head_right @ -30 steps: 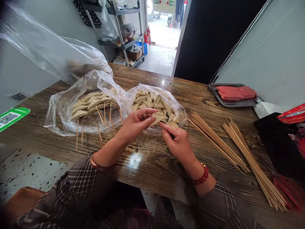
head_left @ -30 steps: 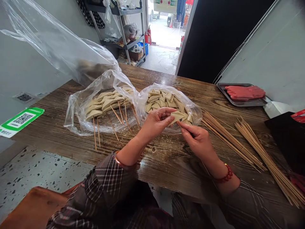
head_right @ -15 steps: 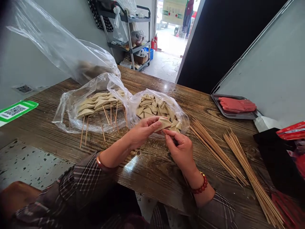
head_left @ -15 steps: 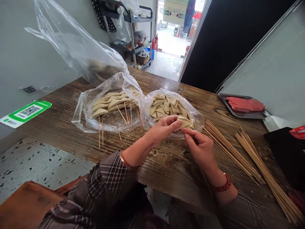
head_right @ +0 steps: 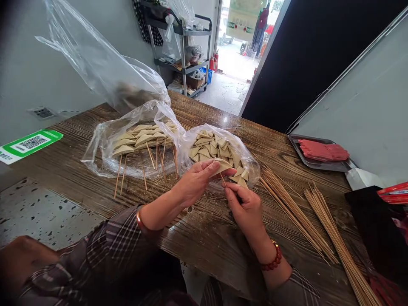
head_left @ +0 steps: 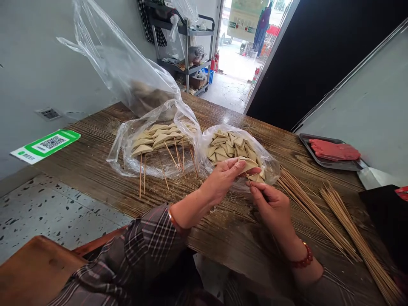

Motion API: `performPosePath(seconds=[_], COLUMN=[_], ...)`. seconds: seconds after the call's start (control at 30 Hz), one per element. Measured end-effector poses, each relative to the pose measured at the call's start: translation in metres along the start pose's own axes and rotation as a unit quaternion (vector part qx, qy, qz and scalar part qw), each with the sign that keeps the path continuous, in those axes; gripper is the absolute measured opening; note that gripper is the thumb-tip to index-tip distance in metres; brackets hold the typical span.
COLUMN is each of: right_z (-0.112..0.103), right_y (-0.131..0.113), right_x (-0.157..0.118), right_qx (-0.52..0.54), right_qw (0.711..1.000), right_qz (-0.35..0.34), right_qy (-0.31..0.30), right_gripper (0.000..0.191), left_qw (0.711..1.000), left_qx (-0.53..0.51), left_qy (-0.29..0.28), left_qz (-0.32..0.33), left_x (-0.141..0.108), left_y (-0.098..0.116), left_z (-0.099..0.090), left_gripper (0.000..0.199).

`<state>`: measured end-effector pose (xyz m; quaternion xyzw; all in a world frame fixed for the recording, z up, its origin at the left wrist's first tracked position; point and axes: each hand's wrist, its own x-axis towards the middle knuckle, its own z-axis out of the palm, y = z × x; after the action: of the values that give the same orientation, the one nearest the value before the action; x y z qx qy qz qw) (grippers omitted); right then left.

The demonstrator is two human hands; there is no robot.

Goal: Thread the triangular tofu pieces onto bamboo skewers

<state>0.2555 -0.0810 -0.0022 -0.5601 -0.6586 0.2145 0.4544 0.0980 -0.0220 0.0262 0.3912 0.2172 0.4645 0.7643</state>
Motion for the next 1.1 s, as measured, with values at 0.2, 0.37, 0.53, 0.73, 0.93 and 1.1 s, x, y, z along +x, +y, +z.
performPosePath(seconds=[0.2,0.37,0.53,0.73,0.93,1.1], right_z=[0.002,0.001,0.001,0.001,0.001,0.002], right_y=[0.001,0.001,0.002,0.001,0.0,-0.005], right_x=[-0.003,-0.002,-0.001,-0.001,0.003,0.004], right_qx=[-0.01,-0.025,-0.021,-0.01,0.023,0.037], right_qw=[1.0,0.999,0.999,0.999,0.998,0.998], right_qz=[-0.02,-0.027,-0.024,0.001,0.048,0.042], right_qy=[0.021,0.032,0.032,0.035,0.019,-0.027], right_gripper=[0.019,0.019,0.019,0.02,0.023,0.021], left_qw=[0.999,0.999,0.998,0.996,0.997,0.999], left_qx=[0.027,0.043,0.057,0.064,0.062,-0.004], left_qy=[-0.015,-0.022,-0.033,-0.055,-0.037,0.033], left_qz=[0.015,-0.004,-0.006,-0.006,-0.022,-0.008], left_x=[-0.001,-0.002,-0.002,-0.002,0.0,0.004], left_y=[-0.004,-0.008,-0.01,-0.015,-0.02,-0.002], left_z=[0.002,0.001,0.001,0.004,0.004,-0.005], left_gripper=[0.032,0.035,0.04,0.039,0.035,0.018])
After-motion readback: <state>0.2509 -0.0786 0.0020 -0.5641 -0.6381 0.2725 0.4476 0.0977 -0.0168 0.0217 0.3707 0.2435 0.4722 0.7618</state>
